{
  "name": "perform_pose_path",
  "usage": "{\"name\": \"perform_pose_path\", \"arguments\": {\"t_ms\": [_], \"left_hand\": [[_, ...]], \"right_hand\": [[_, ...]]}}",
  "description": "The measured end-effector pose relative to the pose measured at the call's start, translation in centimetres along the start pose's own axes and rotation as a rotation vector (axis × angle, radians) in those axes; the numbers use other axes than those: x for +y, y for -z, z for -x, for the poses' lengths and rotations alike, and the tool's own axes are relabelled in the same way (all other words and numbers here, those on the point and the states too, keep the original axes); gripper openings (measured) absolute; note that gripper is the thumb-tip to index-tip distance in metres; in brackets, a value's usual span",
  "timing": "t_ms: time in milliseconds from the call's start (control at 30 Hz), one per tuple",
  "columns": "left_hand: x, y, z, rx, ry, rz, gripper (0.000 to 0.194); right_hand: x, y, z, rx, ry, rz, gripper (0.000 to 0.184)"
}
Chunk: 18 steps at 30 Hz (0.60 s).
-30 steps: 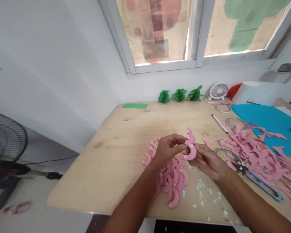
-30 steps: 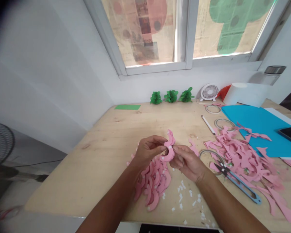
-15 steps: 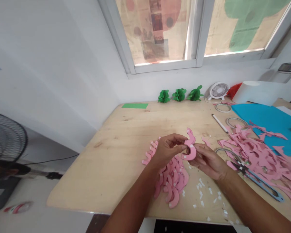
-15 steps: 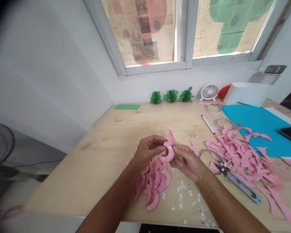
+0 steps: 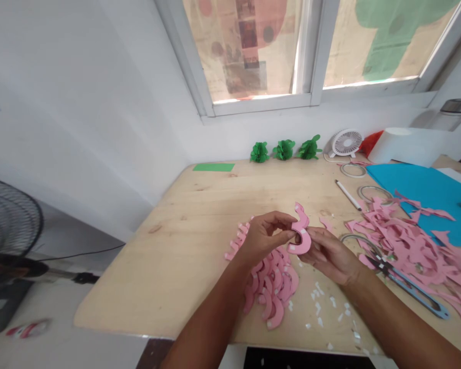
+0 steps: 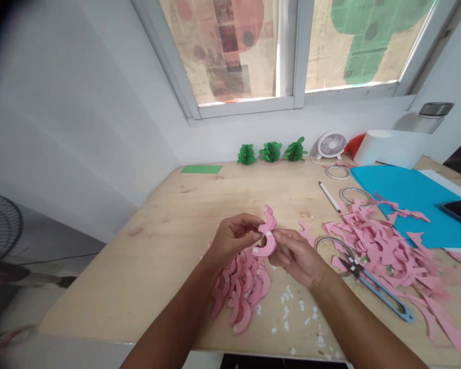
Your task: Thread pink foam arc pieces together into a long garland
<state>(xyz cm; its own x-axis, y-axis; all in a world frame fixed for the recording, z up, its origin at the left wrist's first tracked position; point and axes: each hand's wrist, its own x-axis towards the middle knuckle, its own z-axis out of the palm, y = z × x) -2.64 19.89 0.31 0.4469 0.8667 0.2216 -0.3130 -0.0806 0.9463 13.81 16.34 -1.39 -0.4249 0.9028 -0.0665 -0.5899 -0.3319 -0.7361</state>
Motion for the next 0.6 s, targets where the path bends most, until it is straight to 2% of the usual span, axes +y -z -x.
{"name": "perform_pose_path", "arguments": {"t_ms": [300, 600], "left_hand": [[0.57, -0.51, 0.1, 0.096, 0.036, -0.013, 0.015], [0.48, -0.55, -0.02, 0.14, 0.022, -0.039, 0.011]], "right_hand": [[-0.06, -0.05, 0.06, 0.014, -0.011, 0.057, 0.024], [0.0, -0.14, 0.08, 0.032, -0.032, 0.073, 0.021]]}}
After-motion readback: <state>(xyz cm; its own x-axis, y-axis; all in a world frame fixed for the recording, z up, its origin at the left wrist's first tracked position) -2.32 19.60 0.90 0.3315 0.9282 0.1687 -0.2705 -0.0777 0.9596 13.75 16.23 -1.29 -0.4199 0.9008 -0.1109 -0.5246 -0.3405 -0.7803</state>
